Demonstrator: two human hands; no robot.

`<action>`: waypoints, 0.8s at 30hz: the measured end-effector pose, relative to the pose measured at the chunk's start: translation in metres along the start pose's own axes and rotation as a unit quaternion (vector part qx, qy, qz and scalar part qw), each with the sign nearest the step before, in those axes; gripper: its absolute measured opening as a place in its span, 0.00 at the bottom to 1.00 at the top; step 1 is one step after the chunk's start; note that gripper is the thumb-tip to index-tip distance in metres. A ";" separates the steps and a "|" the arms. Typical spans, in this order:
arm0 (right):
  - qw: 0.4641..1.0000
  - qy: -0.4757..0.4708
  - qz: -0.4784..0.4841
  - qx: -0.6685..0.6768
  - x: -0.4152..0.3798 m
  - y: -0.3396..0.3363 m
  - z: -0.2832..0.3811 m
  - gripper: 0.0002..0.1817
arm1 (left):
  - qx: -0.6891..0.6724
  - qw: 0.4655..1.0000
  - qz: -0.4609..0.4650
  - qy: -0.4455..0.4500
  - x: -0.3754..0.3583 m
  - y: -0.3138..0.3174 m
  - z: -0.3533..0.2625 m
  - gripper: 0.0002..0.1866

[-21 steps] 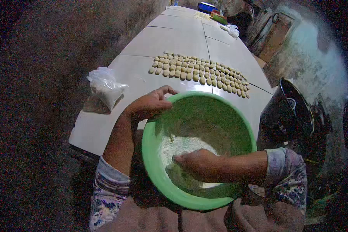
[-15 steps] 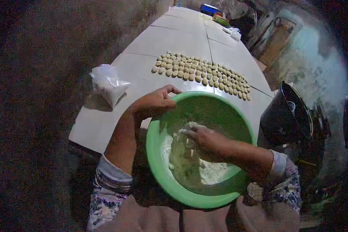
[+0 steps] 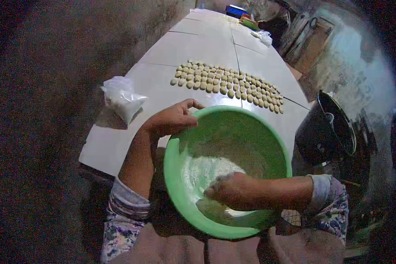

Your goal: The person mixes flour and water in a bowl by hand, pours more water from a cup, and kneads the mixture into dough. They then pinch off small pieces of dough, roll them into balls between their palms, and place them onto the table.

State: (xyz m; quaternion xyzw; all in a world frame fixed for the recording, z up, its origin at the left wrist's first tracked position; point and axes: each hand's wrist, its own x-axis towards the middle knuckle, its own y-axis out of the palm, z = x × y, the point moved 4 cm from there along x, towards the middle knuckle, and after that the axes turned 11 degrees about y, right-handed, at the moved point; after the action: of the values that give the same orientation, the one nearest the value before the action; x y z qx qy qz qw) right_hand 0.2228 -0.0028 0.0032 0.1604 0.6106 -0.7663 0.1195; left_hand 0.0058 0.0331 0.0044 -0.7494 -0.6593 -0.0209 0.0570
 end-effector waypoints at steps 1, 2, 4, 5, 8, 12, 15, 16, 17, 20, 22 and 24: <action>0.998 0.046 -0.002 -0.034 -0.002 -0.010 -0.005 0.12 | -0.018 1.000 -0.004 -0.006 -0.003 0.003 -0.006 0.27; 0.995 0.095 -0.019 0.035 -0.007 -0.027 -0.008 0.13 | -0.020 1.000 -0.003 -0.006 -0.002 0.003 -0.003 0.27; 0.992 0.116 -0.047 0.010 -0.021 -0.044 -0.014 0.14 | -0.036 0.999 -0.018 -0.013 -0.001 0.003 0.000 0.26; 0.992 0.116 -0.047 0.010 -0.024 -0.044 -0.016 0.14 | -0.022 1.000 -0.011 -0.010 -0.003 0.002 -0.003 0.25; 0.976 0.198 -0.041 0.083 -0.036 -0.040 -0.028 0.15 | -0.036 0.999 -0.007 -0.011 0.000 0.001 0.003 0.26; 0.989 0.044 0.024 0.138 -0.060 -0.041 -0.036 0.18 | 0.015 1.000 -0.008 -0.017 -0.004 0.004 -0.013 0.26; 0.980 0.122 0.080 0.134 -0.065 -0.053 -0.069 0.25 | 0.011 1.000 -0.016 -0.011 -0.002 0.001 -0.006 0.25; 0.926 0.291 0.198 0.136 -0.066 -0.057 -0.080 0.28 | 0.012 1.000 -0.014 -0.011 -0.002 0.001 -0.006 0.25; 0.942 0.232 0.181 0.161 -0.062 -0.028 -0.102 0.29 | 0.040 0.999 -0.007 -0.013 -0.002 0.000 -0.006 0.26; 0.972 0.089 0.165 0.140 -0.053 0.015 -0.092 0.31 | 0.042 0.999 -0.007 -0.006 0.002 0.000 -0.002 0.26; 0.981 0.006 0.166 0.098 -0.043 0.015 -0.073 0.31 | 0.015 1.000 -0.012 -0.001 0.002 0.002 0.002 0.26; 0.946 -0.117 0.046 0.297 -0.039 -0.008 -0.054 0.30 | -0.024 1.000 -0.003 0.000 0.001 0.003 -0.001 0.25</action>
State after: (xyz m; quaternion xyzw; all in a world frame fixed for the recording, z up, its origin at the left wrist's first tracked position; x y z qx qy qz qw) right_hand 0.2607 0.0512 0.0147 0.1253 0.3289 -0.9201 0.1720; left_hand 0.0091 0.0338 0.0058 -0.7485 -0.6610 -0.0370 0.0384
